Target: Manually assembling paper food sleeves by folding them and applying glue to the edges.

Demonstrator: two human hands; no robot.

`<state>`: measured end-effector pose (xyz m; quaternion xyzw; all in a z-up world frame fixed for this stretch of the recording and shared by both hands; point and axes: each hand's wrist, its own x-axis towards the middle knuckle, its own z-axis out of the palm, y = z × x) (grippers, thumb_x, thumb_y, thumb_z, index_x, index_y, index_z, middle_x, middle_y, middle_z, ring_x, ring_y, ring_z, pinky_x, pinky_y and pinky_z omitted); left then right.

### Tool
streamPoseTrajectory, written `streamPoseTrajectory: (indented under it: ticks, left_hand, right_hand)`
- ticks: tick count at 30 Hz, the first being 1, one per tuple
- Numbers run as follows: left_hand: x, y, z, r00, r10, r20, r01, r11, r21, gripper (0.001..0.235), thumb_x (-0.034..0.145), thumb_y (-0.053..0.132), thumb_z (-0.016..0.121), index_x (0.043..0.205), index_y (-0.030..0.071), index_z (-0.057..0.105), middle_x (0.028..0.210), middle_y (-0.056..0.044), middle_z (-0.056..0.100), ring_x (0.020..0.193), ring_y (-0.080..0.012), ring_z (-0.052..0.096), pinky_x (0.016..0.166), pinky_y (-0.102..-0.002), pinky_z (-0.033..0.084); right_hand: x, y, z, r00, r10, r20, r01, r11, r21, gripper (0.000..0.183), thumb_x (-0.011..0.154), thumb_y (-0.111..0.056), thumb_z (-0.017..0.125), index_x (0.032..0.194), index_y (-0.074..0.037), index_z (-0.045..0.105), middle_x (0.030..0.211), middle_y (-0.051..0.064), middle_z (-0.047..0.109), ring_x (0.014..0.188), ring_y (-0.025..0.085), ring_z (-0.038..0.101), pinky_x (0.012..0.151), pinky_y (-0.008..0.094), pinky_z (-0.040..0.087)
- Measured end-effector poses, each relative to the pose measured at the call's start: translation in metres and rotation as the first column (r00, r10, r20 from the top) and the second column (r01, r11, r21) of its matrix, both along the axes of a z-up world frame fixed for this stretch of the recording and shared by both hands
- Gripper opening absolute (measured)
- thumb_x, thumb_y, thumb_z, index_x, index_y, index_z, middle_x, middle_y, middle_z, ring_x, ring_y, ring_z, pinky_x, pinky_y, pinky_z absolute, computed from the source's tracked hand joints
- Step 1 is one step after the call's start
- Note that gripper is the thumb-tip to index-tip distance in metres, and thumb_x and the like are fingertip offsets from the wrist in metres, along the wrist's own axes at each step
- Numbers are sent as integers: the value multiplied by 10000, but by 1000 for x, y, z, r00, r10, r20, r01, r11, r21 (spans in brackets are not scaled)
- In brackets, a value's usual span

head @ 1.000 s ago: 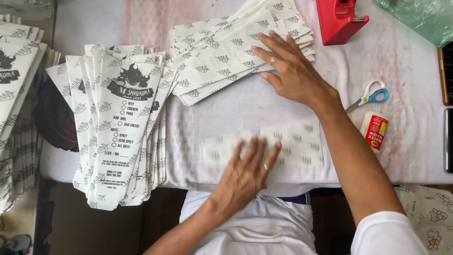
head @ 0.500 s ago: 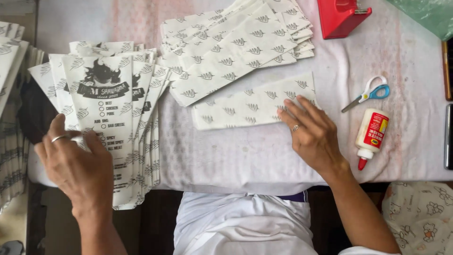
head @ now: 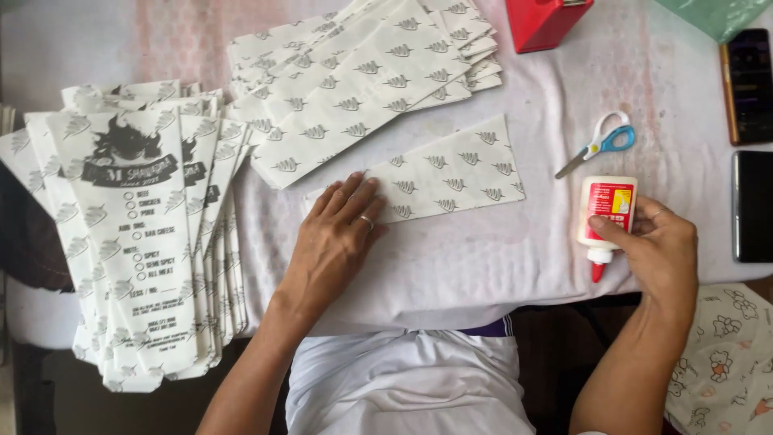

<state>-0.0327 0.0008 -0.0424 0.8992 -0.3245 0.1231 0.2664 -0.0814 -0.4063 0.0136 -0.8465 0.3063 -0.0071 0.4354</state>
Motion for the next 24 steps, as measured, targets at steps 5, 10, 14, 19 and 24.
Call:
streamPoseTrajectory:
  ticks: [5,10,14,19,24]
  left_hand:
    - [0,4,13,1000,-10,1,10,1000,12,237,981,155,700,1167,11,729,1293,-195,700,1227,-383,654,957,-467,573]
    - [17,10,17,998,-48,-41,45,995,-85,135,1028,80,633,1071,-3,730,1195,-141,756,1162,-368,706,768,-469,636]
    - [34,15,27,988,30,-154,-36,999,-38,98,1021,82,653,952,19,684,463,-17,516,333,-132,456,373,-268,371]
    - [40,17,28,947,95,-309,-103,995,-13,102,954,72,693,915,-6,746,408,-80,588,272,-190,545,397,-251,461]
    - [39,22,21,958,65,-278,-71,997,-10,233,1079,199,601,918,47,675,495,-65,520,457,-399,442,473,-378,429]
  right_hand:
    - [-14,2,-17,902,-138,410,-32,924,382,339,841,-7,810,1146,-26,664,1097,104,711,1001,189,706,888,333,654]
    - [-7,54,-28,737,-101,668,-245,882,403,365,805,47,843,1100,-51,652,1038,100,722,968,204,736,943,399,708]
    - [6,107,-41,748,-3,664,-218,943,251,510,702,9,923,1108,-36,618,1031,127,724,989,193,717,934,378,627]
    - [17,126,-52,742,48,669,-313,907,282,505,658,94,938,1041,22,617,950,181,733,988,208,711,949,424,587]
    - [13,60,-52,775,-26,631,-121,974,189,455,789,10,919,1131,-56,625,1022,110,714,905,186,709,853,363,671]
